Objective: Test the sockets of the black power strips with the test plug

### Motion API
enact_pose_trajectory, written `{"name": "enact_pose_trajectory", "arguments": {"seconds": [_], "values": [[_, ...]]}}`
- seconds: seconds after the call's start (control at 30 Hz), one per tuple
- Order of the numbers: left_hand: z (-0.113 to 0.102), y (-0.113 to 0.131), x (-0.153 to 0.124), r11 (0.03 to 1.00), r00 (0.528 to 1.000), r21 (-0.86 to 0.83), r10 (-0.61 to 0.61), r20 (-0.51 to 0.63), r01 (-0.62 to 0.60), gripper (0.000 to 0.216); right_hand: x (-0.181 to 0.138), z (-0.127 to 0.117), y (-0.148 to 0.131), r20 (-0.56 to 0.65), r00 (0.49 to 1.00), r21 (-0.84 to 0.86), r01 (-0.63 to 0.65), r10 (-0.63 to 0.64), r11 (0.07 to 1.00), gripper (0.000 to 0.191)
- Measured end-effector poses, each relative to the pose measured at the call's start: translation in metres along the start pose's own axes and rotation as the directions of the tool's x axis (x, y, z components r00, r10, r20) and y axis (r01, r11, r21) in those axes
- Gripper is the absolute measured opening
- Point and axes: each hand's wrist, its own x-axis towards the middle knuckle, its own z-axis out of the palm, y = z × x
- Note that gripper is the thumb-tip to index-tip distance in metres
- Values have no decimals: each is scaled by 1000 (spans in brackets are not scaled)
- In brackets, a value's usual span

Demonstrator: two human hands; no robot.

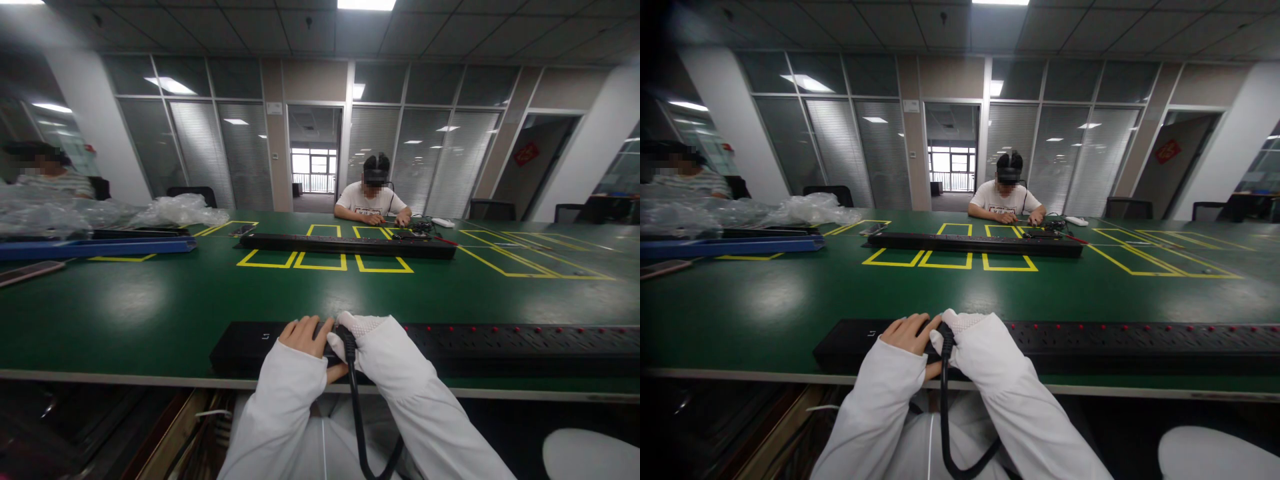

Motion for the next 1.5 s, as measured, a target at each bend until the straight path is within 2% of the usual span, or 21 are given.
{"name": "enact_pose_trajectory", "arguments": {"seconds": [0.37, 0.57, 0.9, 1.1, 1.33, 1.5], "values": [[0, 0, 0, 1000, 1000, -2, 3, -2, -3, 68, 0, -1, -2, 17, 1000, 25, 9, -9, 1000, 34], [3, -1, 0, 1000, 1000, -1, -3, -7, 3, 68, 4, -6, 6, 56, 998, 21, 21, -22, 1000, 39], [3, -2, -1, 1000, 1000, -7, 9, -10, -9, 65, 8, -5, 12, 88, 996, -47, 27, -22, 999, 42], [1, -1, -1, 1000, 1000, -9, 9, -28, -9, 62, 10, -6, 16, 78, 996, -39, -40, 43, 998, 36], [-1, -1, 0, 1000, 1000, 6, 28, -3, -28, 67, 8, -5, 12, 69, 997, -28, -20, 22, 999, 37], [-3, 1, 1, 1000, 1000, 10, 5, -17, -5, 65, 12, -7, 16, 60, 992, 14, -115, 114, 993, 35]]}}
